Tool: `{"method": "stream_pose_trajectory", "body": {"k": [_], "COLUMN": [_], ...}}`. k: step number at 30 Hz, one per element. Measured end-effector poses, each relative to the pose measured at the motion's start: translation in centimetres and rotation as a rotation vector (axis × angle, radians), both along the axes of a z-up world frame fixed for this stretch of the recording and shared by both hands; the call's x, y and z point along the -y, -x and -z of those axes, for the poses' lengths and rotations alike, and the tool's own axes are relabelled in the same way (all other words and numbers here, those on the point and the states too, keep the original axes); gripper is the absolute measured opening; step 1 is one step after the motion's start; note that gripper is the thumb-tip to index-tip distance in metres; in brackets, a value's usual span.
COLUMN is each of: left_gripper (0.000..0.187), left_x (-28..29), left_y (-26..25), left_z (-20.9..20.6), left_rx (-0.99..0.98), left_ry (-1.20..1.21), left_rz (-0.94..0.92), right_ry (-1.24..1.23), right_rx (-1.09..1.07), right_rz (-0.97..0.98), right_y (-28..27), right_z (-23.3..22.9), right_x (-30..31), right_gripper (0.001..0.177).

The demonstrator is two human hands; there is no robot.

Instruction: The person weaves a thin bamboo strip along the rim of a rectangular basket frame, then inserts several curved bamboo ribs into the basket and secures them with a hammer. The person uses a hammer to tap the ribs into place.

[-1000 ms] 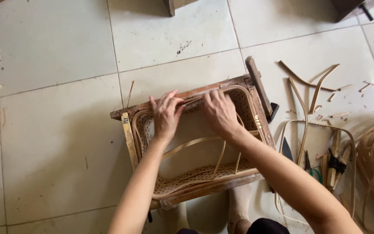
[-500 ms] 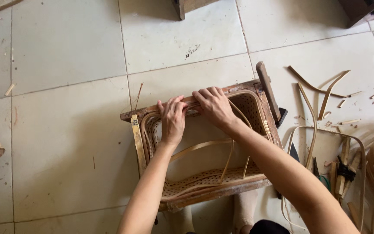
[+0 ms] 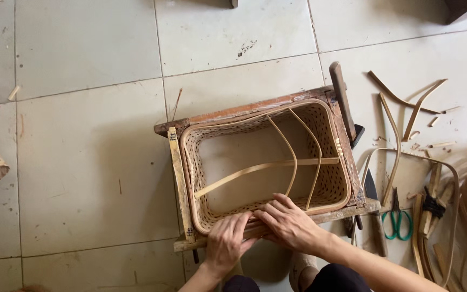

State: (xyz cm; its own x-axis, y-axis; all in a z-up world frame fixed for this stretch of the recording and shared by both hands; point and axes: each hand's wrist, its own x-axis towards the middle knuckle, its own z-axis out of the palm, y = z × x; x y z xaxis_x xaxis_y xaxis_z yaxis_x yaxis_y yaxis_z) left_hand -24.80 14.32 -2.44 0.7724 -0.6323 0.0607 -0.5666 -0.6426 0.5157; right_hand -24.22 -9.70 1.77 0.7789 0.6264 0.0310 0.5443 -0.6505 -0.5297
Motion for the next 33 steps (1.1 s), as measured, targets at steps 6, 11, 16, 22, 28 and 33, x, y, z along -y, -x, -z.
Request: {"method": "stream_pose_trajectory", "body": {"k": [6, 11, 16, 22, 28, 33], "left_gripper": [0.070, 0.063, 0.055, 0.073, 0.066, 0.067], "left_x": [-0.4, -0.1, -0.1, -0.8, -2.5, -3.4], "left_y": [0.0, -0.5, -0.2, -0.3, 0.5, 0.4], "left_z": [0.3, -0.7, -0.4, 4.9, 9.5, 11.8], "left_rx": [0.055, 0.076, 0.070, 0.091, -0.122, -0.110], "left_ry": [0.011, 0.037, 0.007, -0.166, -0.202, -0.148], "left_rz": [0.004, 0.003, -0.034, -0.002, 0.011, 0.066], "right_ry": [-0.076, -0.090, -0.052, -0.258, -0.104, 0.369], "right_rx": [-0.038, -0.021, 0.003, 0.187, 0.040, -0.225], "right_rz": [-0.046, -0.050, -0.045, 0.299, 1.446, 1.629], "right_y": [-0.1, 0.0, -0.2, -3.1, -3.5, -3.2], "right_z": [0.3, 0.7, -0.2, 1.1, 12.9, 21.1], "right_x": [0.6, 0.7, 0.2, 11.3, 36.3, 41.0], "right_gripper": [0.051, 0.051, 0.044, 0.054, 0.027, 0.037]}}
